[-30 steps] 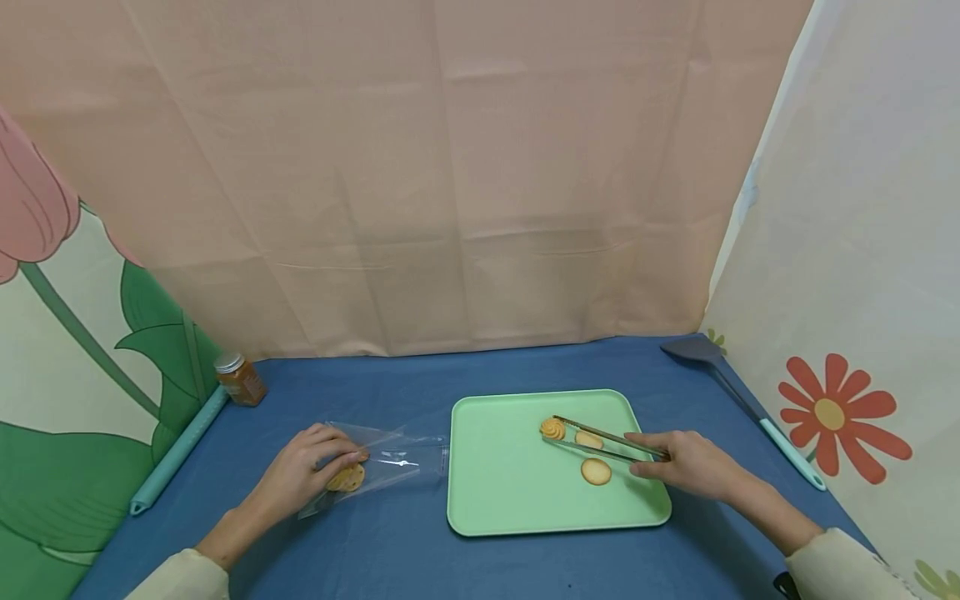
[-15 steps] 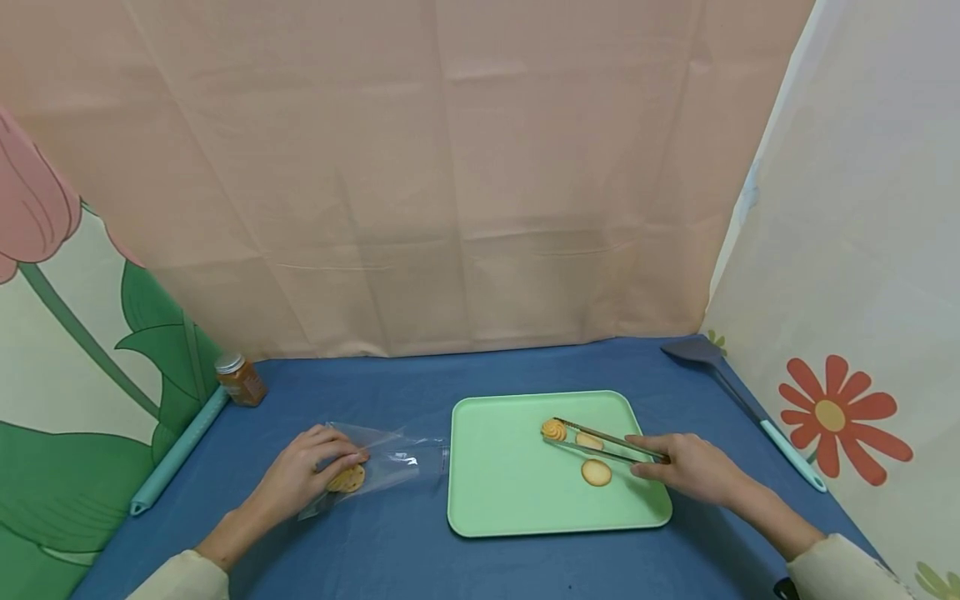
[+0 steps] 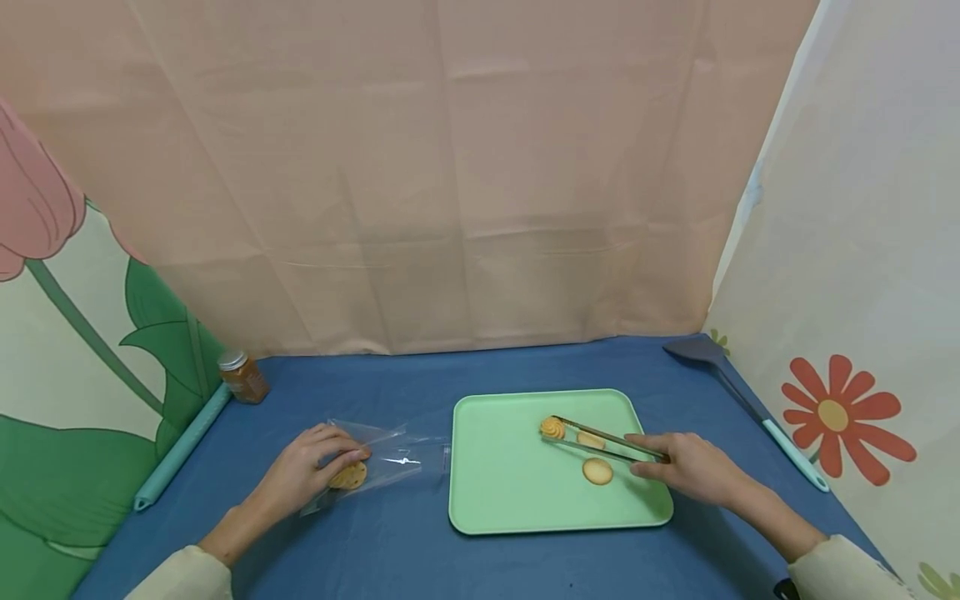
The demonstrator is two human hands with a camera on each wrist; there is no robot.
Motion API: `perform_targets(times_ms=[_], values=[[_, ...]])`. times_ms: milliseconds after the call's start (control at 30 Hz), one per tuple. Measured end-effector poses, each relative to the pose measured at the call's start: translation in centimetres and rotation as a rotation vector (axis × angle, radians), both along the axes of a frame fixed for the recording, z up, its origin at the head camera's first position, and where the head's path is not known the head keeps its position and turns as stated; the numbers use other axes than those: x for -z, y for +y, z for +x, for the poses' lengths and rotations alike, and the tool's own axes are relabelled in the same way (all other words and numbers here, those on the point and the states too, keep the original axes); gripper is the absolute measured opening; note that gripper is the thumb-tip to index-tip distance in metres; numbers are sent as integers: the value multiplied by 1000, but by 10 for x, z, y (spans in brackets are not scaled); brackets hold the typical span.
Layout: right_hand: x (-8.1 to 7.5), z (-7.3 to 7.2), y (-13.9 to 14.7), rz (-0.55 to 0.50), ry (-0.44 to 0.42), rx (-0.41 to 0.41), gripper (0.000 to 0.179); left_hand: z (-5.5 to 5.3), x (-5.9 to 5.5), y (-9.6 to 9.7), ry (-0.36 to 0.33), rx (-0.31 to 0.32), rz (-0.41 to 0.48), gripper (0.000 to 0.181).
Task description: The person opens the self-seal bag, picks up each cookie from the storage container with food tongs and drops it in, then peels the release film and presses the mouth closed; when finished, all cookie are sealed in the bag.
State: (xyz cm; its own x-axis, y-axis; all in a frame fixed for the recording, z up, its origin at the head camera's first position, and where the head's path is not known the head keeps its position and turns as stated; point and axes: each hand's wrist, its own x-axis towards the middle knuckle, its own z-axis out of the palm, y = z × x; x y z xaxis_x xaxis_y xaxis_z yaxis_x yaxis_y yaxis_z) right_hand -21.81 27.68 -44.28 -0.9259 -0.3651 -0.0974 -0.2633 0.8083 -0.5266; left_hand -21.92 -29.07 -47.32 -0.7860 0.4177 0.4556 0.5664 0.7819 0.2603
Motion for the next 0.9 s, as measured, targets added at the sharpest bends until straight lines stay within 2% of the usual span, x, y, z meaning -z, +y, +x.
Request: perform_targets(times_ms=[233,600,900], values=[[-6,2,-4,-9,2,-10,55,-1,-2,0,13,9,-4,11],[-12,7,-14,-45,3,-95,54,-1,-1,0,20,15,-1,11],[-15,10,-35,-66,-10,-150,55,1,-1,1,30,5,-13,12]])
